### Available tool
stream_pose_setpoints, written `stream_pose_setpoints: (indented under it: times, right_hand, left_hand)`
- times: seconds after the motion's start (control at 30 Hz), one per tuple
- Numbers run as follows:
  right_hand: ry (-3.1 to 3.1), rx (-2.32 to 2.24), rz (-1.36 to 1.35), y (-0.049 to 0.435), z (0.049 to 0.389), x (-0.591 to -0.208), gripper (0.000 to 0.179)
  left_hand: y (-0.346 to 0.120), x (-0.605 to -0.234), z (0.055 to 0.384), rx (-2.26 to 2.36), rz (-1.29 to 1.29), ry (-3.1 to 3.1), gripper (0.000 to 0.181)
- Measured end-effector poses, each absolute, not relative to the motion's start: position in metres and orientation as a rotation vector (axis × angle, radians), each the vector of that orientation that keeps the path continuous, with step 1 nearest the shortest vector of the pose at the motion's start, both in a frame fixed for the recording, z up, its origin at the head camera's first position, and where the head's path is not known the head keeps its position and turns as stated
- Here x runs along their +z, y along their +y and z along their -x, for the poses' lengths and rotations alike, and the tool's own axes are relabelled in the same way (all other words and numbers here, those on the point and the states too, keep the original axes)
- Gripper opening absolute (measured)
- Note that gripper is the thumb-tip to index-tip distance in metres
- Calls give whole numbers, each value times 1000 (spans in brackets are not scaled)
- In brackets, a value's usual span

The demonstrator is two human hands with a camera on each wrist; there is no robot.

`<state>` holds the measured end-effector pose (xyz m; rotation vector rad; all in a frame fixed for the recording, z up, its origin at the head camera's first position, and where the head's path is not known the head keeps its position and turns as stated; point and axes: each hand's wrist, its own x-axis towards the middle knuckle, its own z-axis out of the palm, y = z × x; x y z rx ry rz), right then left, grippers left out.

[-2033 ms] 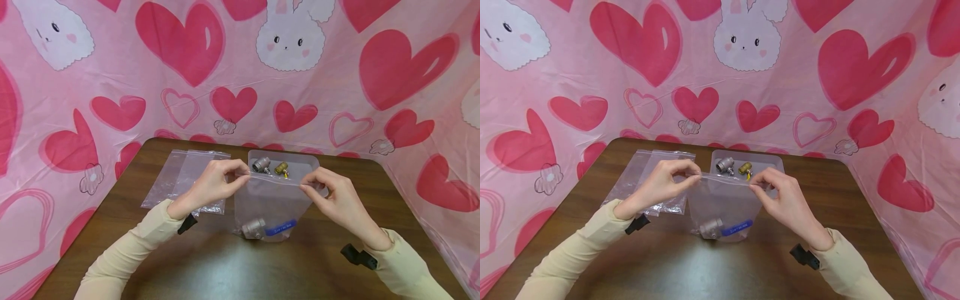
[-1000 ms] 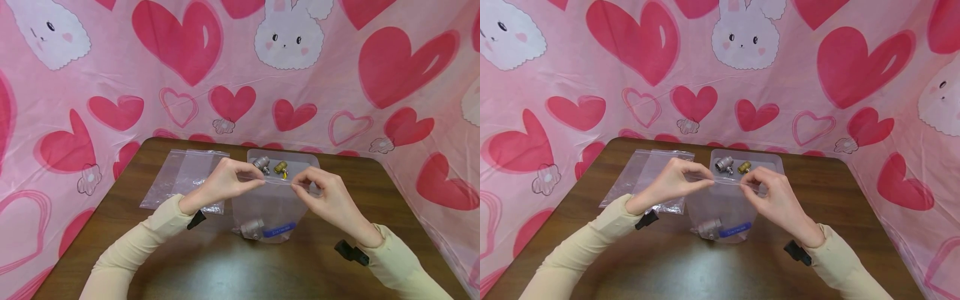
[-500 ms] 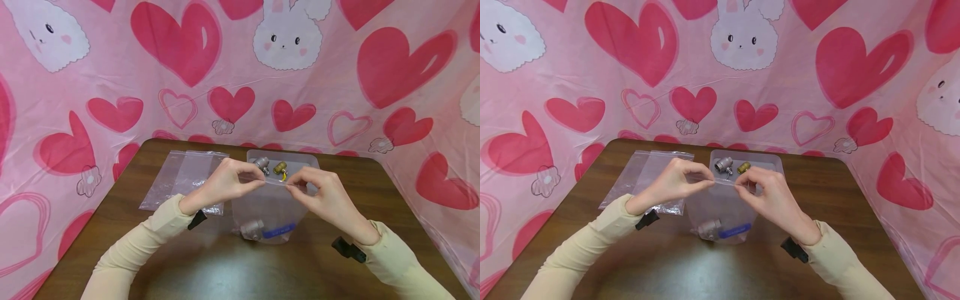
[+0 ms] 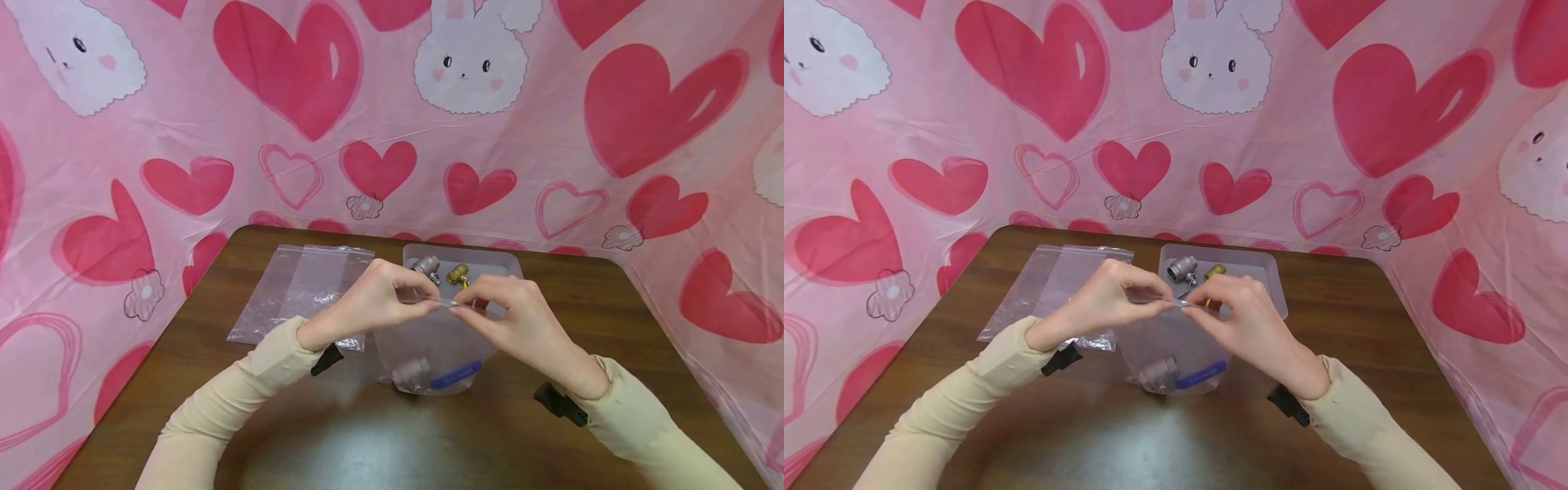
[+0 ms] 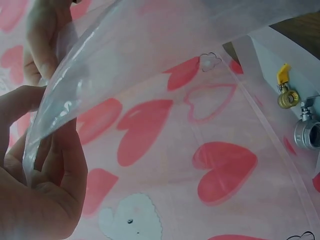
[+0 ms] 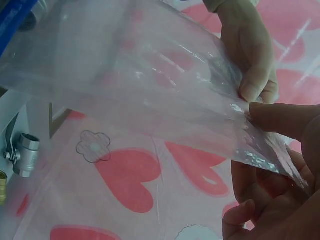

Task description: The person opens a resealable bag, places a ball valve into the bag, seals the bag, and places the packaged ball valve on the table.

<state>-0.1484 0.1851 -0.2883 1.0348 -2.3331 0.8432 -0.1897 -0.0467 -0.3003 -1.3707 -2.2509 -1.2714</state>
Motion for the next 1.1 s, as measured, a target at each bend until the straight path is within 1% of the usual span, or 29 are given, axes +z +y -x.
stream_pose_setpoints:
  times: [0.2,0.53,0.87,1.1]
  right_hand:
    - [-2325,836,-1043,183,149,-288,14]
    - [-2318,804,-1087,180,148,-287,24]
    - [-2313,713,-1060,186,146,-284,24]
    - [-2318,688,-1024,198,145,-284,27]
  left_hand:
    - [-46,-301,190,-1249,1394,-2230,6]
    - [-46,-300,189,-1211,1401,-2227,5]
    - [-52,-302,186,-1232,1389,-2236,5]
    - [-62,-303,185,-1234,1315,-2281,5]
